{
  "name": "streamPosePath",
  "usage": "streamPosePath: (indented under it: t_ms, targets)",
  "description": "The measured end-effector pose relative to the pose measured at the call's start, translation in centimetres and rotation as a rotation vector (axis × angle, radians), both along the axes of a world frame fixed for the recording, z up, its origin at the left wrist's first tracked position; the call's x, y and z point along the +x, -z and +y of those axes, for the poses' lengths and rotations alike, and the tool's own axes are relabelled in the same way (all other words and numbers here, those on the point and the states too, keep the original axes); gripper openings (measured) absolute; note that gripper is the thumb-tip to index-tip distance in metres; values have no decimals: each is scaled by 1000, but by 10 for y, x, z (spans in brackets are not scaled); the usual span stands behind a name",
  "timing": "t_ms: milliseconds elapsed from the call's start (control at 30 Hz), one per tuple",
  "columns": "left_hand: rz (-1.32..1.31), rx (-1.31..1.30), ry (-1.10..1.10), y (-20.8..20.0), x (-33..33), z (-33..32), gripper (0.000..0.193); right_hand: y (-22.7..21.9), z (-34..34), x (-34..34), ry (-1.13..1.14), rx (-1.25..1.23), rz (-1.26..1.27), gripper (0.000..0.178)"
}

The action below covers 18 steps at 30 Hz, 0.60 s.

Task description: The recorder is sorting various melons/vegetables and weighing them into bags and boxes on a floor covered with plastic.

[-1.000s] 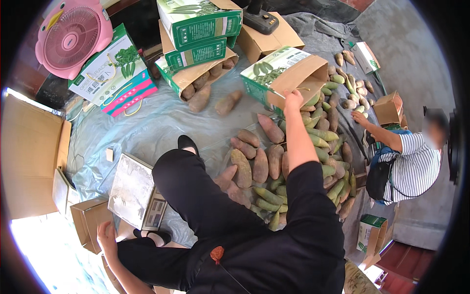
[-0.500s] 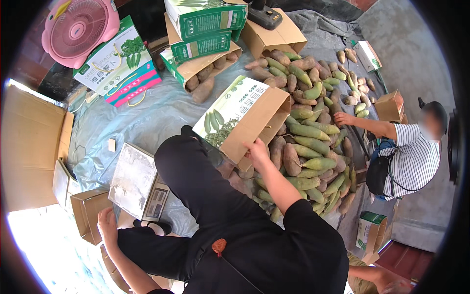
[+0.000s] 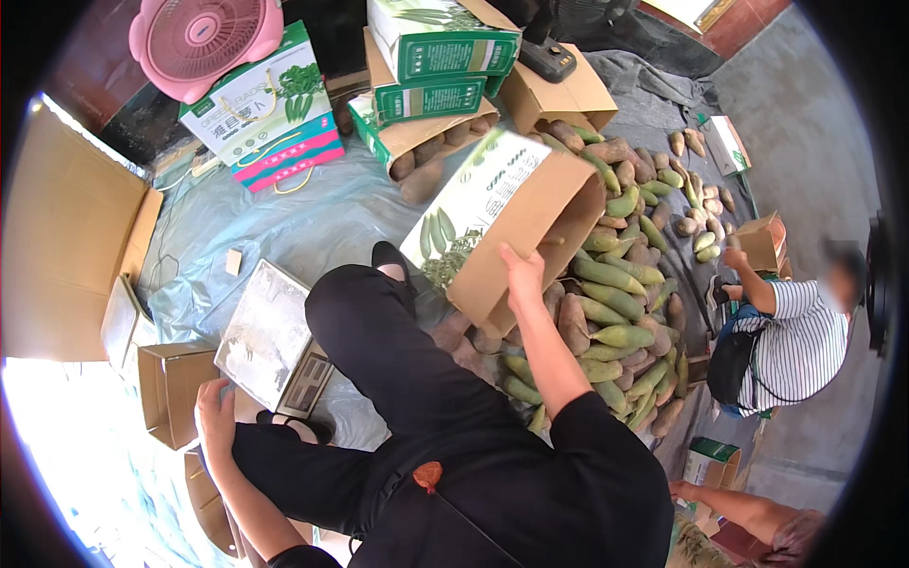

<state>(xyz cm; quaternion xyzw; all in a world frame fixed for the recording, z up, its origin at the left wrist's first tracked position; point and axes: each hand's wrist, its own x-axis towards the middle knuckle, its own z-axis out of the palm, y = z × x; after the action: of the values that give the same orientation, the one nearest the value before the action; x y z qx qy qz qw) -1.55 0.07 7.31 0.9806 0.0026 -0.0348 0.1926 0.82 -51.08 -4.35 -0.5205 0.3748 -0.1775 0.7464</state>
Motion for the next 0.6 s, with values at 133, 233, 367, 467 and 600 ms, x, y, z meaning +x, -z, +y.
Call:
streamPosePath:
  t_ms: [133,233,367,467,600]
  targets:
    - [37,4,-10,-2,1,2,21,-58,23,-15,-245,-242,-158,25]
    - [37,-1,5,0,3,2,22,-97,37,-8,-424,-642,-239,22]
    - [-96,41,26,-3,-3,7,25,-152,76,30,-735,-1102,-370,24]
    - [-474,71,37,-20,-5,-9,29,-177,127,64,-902,-1348,-511,21]
    - [-831,350,198,-44,-2,-35,38,-172,206,103,-1218,-1550,-611,15]
